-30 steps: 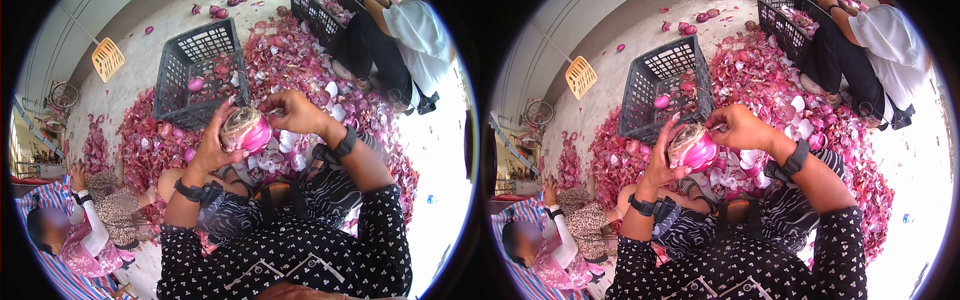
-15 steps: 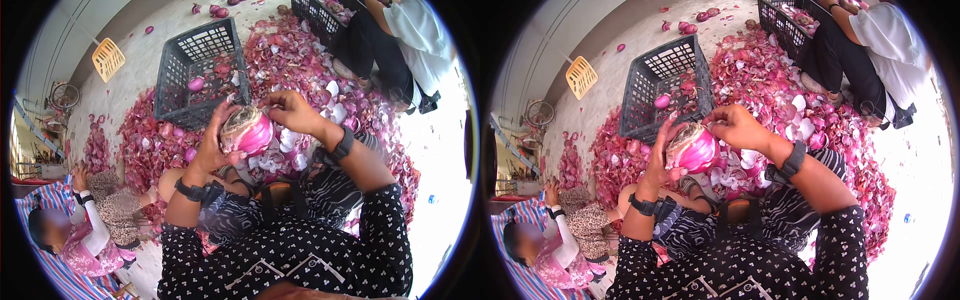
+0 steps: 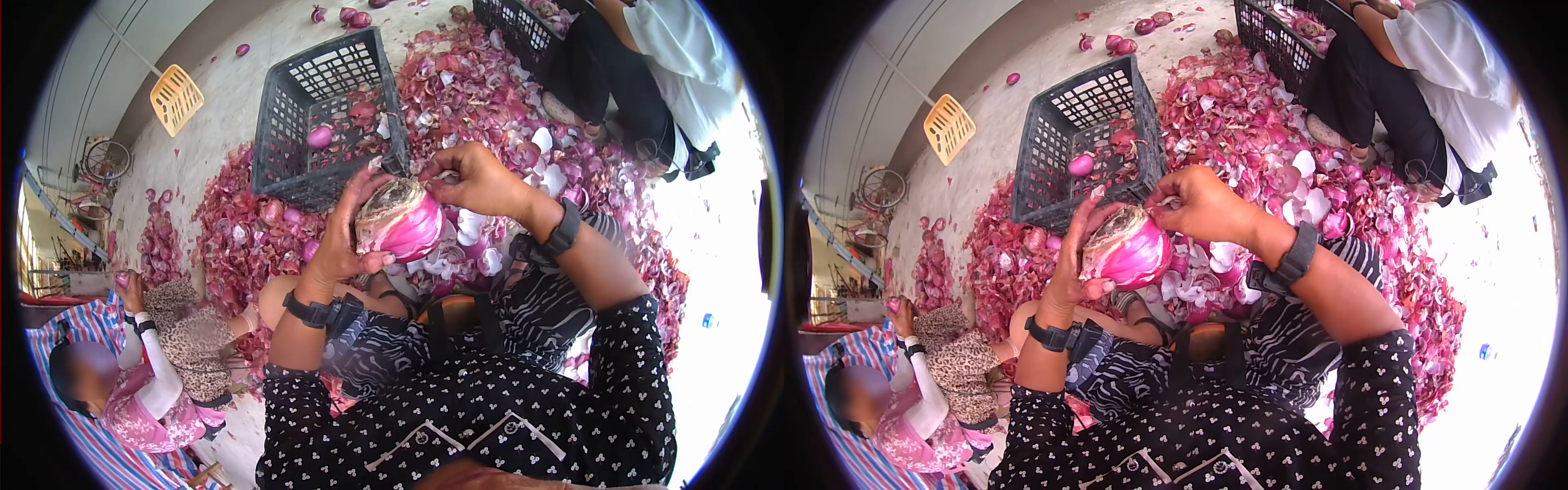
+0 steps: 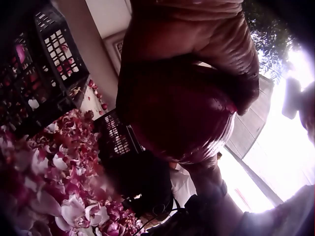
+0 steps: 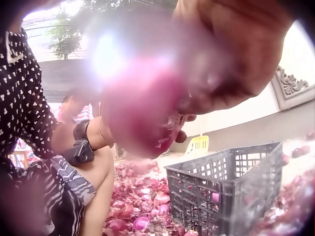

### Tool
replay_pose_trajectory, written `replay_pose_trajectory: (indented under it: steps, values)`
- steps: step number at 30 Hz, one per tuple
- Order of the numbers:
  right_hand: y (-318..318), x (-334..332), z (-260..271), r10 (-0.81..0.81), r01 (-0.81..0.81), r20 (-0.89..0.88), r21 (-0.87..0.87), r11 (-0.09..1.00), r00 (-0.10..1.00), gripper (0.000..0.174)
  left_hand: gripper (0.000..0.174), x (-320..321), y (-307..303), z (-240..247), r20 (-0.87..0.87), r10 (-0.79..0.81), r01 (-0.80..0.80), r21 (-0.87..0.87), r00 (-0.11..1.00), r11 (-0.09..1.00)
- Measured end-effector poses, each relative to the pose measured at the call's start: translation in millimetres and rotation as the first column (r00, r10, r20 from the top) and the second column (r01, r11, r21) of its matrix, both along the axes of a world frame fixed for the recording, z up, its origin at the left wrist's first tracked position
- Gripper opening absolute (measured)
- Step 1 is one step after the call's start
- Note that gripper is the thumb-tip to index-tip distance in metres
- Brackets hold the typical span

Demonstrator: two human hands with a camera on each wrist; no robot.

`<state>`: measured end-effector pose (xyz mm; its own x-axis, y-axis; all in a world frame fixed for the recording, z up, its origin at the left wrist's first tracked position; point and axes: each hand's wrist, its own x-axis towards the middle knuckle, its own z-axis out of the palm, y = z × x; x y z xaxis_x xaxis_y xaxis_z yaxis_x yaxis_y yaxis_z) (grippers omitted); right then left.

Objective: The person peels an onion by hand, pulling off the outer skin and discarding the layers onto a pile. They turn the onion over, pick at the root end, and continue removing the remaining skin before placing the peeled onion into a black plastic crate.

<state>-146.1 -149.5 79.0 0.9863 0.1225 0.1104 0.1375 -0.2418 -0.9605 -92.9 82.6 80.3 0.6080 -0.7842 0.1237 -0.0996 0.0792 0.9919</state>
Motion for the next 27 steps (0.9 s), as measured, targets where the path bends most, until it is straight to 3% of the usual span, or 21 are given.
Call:
replay_pose_trajectory:
  steps: [4,6,9,13,15,16,18,23,27]
  values:
    - [2.5,2.3,-6.3,-0.021,0.023,-0.033,0.069,0.997,0.999,0.015,0.112,-1.6,-3.2,-0.8,0.001,-0.01,0.011,-0.037,1.0,0.999]
    - [3.2,1.7,-3.2,-0.02,0.099,-0.241,0.321,0.942,0.97,0.016,0.112,-1.5,-7.8,3.2,-0.034,-0.003,0.0,-0.068,0.999,0.998]
    - [0.2,3.4,-1.2,0.058,0.052,-0.254,0.407,0.912,0.966,0.016,0.111,0.9,-6.9,3.7,-0.081,0.009,-0.017,-0.094,0.997,0.995]
    - [0.4,5.2,-5.2,0.061,0.026,-0.219,0.375,0.927,0.974,0.014,0.113,2.0,-9.1,2.4,-0.093,-0.002,-0.006,-0.081,0.996,0.997]
    - [4.2,5.0,-4.0,-0.002,0.205,-0.384,0.49,0.847,0.923,0.011,0.113,-1.6,-11.6,2.0,-0.097,0.022,-0.029,-0.078,0.995,0.996]
    - [6.6,6.9,-7.4,0.0,0.204,-0.383,0.491,0.847,0.924,0.011,0.113,-4.5,-14.6,4.6,-0.182,0.068,-0.088,-0.103,0.981,0.991]
    - [11.1,12.9,-15.0,-0.015,0.296,-0.39,0.674,0.677,0.921,0.008,0.111,-7.1,-20.2,10.3,-0.32,0.099,-0.155,-0.157,0.942,0.975]
    - [19.5,13.9,-5.6,-0.066,0.388,-0.43,0.723,0.572,0.9,0.006,0.104,-7.3,-28.8,14.1,-0.407,0.096,-0.204,-0.232,0.908,0.951]
    - [18.0,11.1,7.4,-0.083,0.424,-0.43,0.809,0.407,0.899,0.01,0.088,-5.7,-26.2,12.3,-0.583,0.068,-0.303,-0.316,0.81,0.899]
